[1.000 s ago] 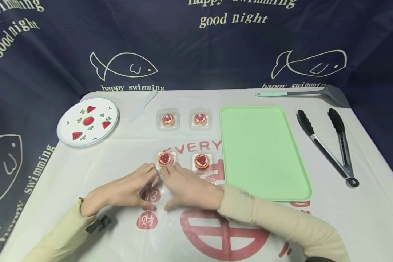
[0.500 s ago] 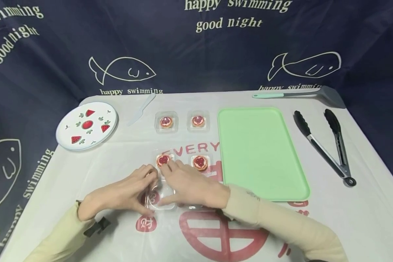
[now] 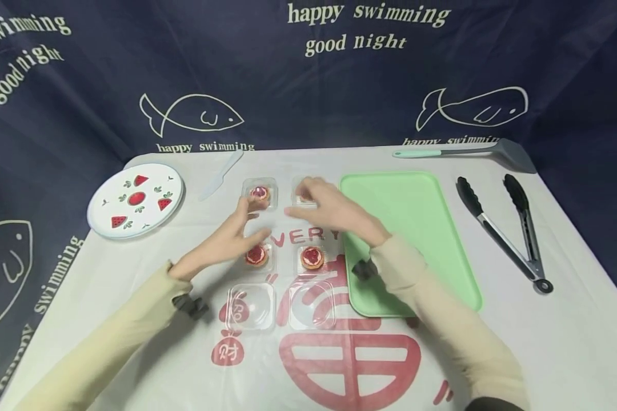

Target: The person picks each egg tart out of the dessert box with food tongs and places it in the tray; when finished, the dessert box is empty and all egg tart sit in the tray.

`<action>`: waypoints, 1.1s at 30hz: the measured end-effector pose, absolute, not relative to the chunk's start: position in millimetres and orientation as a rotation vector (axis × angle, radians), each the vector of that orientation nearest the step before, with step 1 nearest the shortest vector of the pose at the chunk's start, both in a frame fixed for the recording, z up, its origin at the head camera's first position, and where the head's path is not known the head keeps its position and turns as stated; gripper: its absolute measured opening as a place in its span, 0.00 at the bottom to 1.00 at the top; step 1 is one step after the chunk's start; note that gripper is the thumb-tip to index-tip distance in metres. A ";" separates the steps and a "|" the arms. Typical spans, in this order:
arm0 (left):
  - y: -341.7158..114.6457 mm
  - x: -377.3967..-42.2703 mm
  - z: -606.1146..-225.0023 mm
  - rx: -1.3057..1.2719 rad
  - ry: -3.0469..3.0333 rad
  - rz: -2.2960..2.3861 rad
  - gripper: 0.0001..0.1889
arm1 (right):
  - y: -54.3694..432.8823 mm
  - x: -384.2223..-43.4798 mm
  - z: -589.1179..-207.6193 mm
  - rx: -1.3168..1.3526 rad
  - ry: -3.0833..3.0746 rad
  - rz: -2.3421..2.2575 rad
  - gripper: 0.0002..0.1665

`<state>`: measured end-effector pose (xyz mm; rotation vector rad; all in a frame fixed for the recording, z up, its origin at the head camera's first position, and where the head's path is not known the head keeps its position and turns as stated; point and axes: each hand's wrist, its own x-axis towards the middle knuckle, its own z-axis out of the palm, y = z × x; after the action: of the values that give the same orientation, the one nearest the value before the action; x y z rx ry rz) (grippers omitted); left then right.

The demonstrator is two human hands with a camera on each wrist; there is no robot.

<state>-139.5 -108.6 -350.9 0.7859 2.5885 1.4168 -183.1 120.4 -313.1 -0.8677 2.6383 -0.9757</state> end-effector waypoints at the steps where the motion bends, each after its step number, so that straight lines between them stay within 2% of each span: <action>1: -102.9 -146.2 -351.6 0.745 2.575 1.449 0.29 | 123.2 -191.3 -314.9 -0.837 2.647 -0.993 0.23; 7: -70.7 -185.1 -356.0 0.476 2.536 1.435 0.40 | 130.9 -232.2 -327.0 -0.662 2.710 -1.056 0.24; 11: -55.8 -207.3 -358.6 0.409 2.572 1.294 0.46 | 135.1 -249.1 -332.3 -0.606 2.705 -1.042 0.27; 20: -37.1 -232.5 -365.5 0.222 2.598 1.056 0.48 | 146.8 -274.5 -342.1 -0.708 2.515 -0.833 0.45; 23: -31.4 -235.9 -370.4 0.183 2.611 1.038 0.51 | 145.4 -278.9 -346.3 -0.771 2.489 -0.758 0.49; 33: -17.6 -235.8 -377.8 0.110 2.714 1.001 0.54 | 142.3 -292.4 -348.0 -0.823 2.485 -0.641 0.43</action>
<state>-235.8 -17.6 -377.8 0.1100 2.7138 1.0006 -292.4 142.3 -348.0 -0.8227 2.4853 -0.6414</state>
